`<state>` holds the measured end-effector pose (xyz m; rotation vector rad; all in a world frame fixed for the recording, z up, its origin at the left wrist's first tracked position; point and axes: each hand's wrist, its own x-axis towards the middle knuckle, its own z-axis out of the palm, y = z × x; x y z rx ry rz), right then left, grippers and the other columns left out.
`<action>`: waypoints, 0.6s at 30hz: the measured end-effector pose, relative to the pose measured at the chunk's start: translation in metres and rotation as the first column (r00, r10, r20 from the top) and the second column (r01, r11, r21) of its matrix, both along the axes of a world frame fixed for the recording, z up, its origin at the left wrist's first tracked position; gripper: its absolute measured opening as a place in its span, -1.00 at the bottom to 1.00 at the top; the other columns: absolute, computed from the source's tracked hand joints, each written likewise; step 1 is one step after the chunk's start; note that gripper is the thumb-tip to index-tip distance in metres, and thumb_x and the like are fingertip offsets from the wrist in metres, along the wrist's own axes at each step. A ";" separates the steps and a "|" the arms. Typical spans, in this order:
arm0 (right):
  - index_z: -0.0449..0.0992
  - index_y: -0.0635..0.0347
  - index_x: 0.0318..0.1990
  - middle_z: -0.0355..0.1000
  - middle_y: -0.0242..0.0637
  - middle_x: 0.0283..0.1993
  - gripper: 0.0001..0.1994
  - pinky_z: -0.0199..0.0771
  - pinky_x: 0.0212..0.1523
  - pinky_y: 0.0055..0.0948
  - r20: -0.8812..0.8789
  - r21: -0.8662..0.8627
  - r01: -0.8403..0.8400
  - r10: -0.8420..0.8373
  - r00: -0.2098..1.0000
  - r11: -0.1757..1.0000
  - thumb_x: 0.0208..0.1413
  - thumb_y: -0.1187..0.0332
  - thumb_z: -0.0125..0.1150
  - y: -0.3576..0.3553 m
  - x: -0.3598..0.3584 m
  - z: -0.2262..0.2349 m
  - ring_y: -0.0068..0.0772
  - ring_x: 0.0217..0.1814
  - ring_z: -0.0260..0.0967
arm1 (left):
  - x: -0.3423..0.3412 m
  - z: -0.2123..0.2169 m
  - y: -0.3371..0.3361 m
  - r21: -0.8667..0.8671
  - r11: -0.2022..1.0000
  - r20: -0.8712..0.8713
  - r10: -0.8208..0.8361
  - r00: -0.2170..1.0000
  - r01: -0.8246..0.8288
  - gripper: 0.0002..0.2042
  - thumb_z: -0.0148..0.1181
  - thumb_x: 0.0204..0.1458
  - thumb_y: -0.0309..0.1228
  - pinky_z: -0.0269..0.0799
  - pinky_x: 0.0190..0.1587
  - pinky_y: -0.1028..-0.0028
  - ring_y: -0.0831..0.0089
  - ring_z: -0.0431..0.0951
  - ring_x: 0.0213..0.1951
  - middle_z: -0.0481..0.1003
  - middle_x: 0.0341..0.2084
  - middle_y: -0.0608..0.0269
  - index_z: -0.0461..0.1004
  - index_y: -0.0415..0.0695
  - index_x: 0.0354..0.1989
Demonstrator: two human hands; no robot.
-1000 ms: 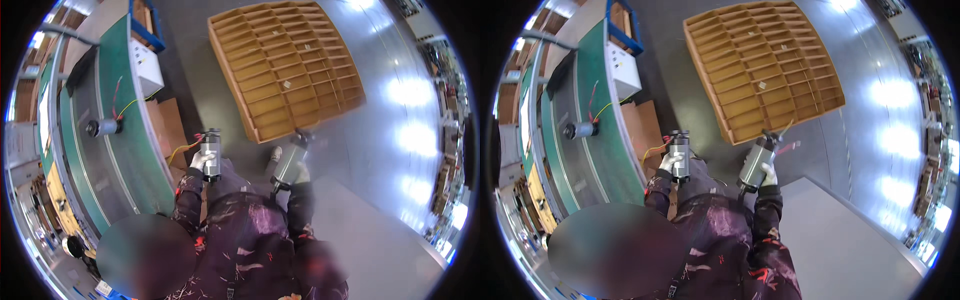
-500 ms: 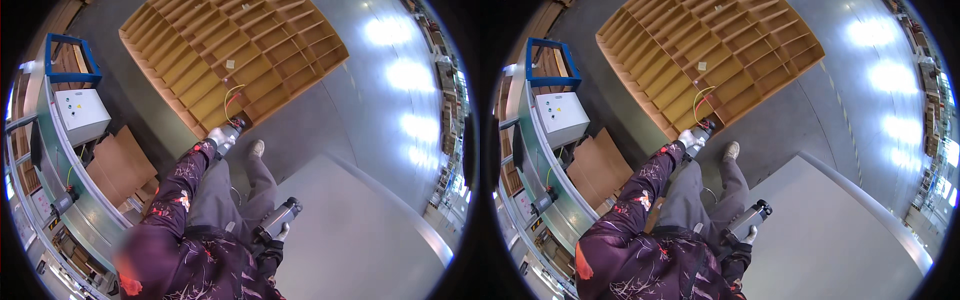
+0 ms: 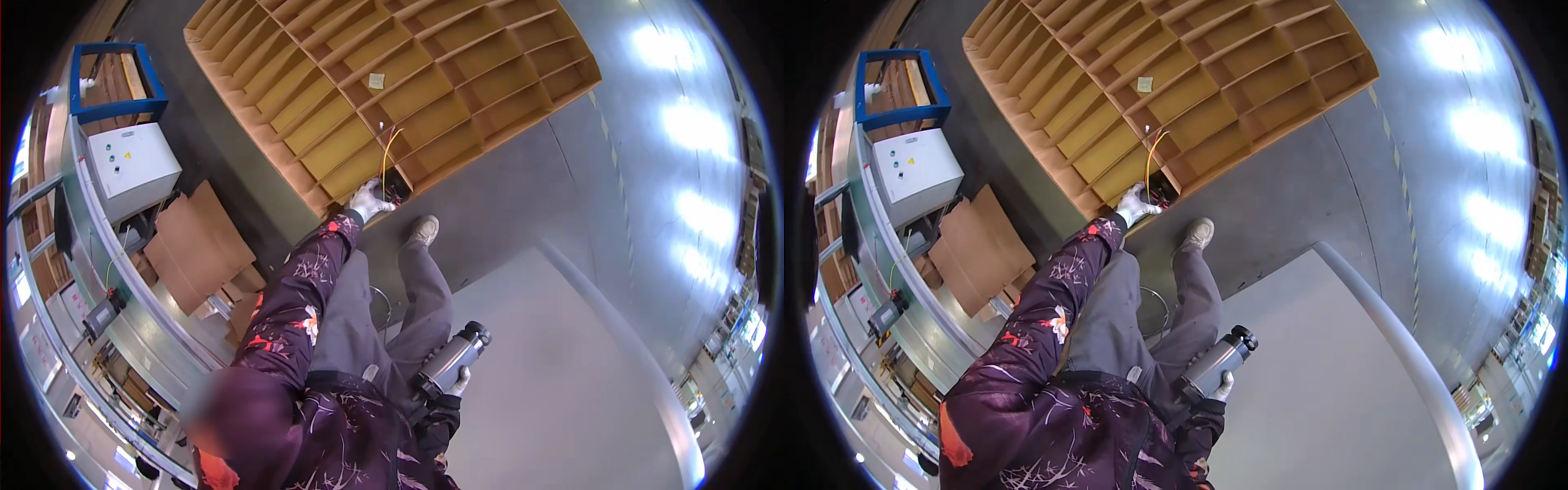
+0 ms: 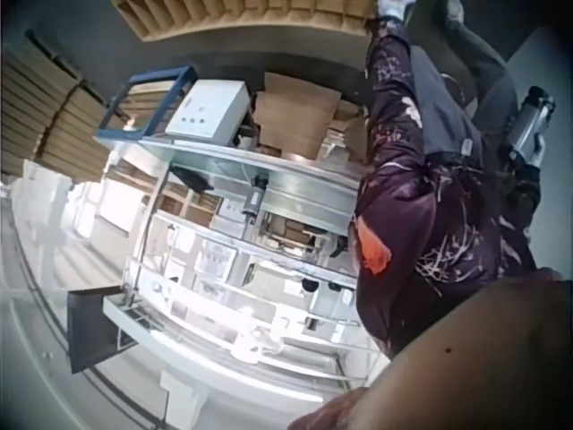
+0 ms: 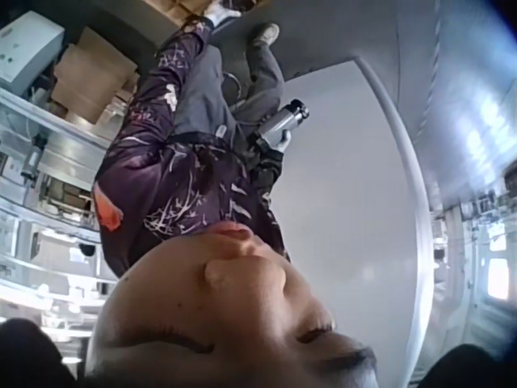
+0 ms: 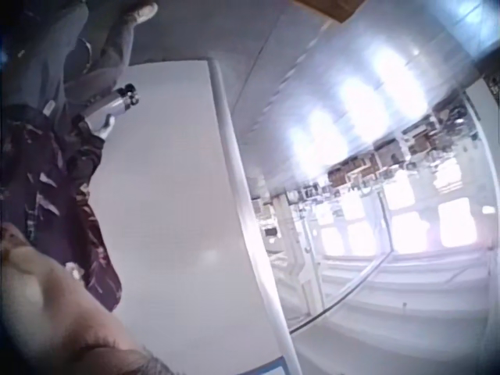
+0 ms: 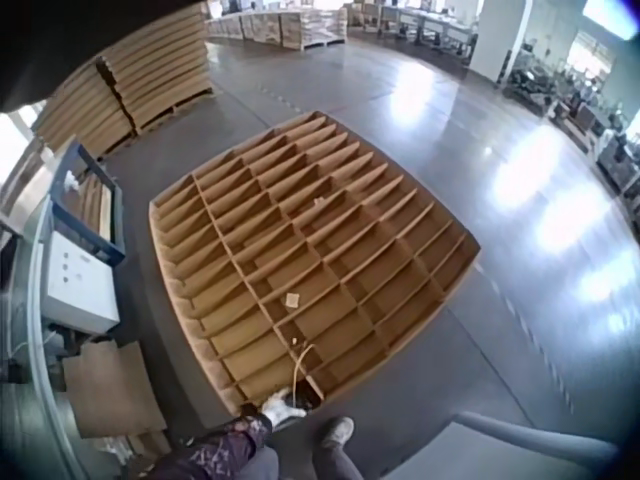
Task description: Assembling electric motors by applying sealant and placing them into a storage rack.
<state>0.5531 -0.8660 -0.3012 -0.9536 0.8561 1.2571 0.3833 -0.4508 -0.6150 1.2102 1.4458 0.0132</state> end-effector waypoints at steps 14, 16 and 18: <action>0.29 0.34 0.23 0.46 0.08 0.03 -0.20 0.48 0.08 0.10 0.086 0.002 -0.342 0.340 0.936 0.940 -0.12 -0.01 0.30 0.109 0.269 0.046 0.11 0.01 0.46 | -0.082 0.223 -0.223 0.049 0.971 -0.478 -0.182 0.859 0.233 -0.62 0.18 -0.05 -0.11 0.56 -0.14 0.16 0.03 0.63 -0.21 0.61 -0.27 0.00 0.61 -0.06 -0.13; 0.30 0.36 0.21 0.46 0.03 0.03 -0.24 0.49 0.09 0.07 0.194 -0.029 -0.452 0.448 0.873 0.892 -0.12 0.06 0.33 0.162 0.323 0.070 0.09 0.03 0.45 | -0.087 0.247 -0.293 -0.316 0.665 -0.389 -0.742 0.547 0.677 -0.64 0.03 0.12 -0.18 0.43 0.12 0.21 0.18 0.56 0.02 0.56 -0.02 0.09 0.59 -0.06 -0.02; 0.25 0.34 0.25 0.44 0.05 0.02 -0.19 0.50 0.09 0.06 0.160 -0.051 -0.646 0.645 0.748 0.762 -0.14 0.05 0.36 0.230 0.394 0.072 0.09 -0.02 0.45 | -0.055 0.280 -0.383 0.157 0.699 -0.630 -0.473 0.616 0.698 -0.60 -0.04 0.20 -0.23 0.50 -0.01 0.30 0.24 0.60 -0.05 0.55 -0.03 0.01 0.50 -0.19 0.09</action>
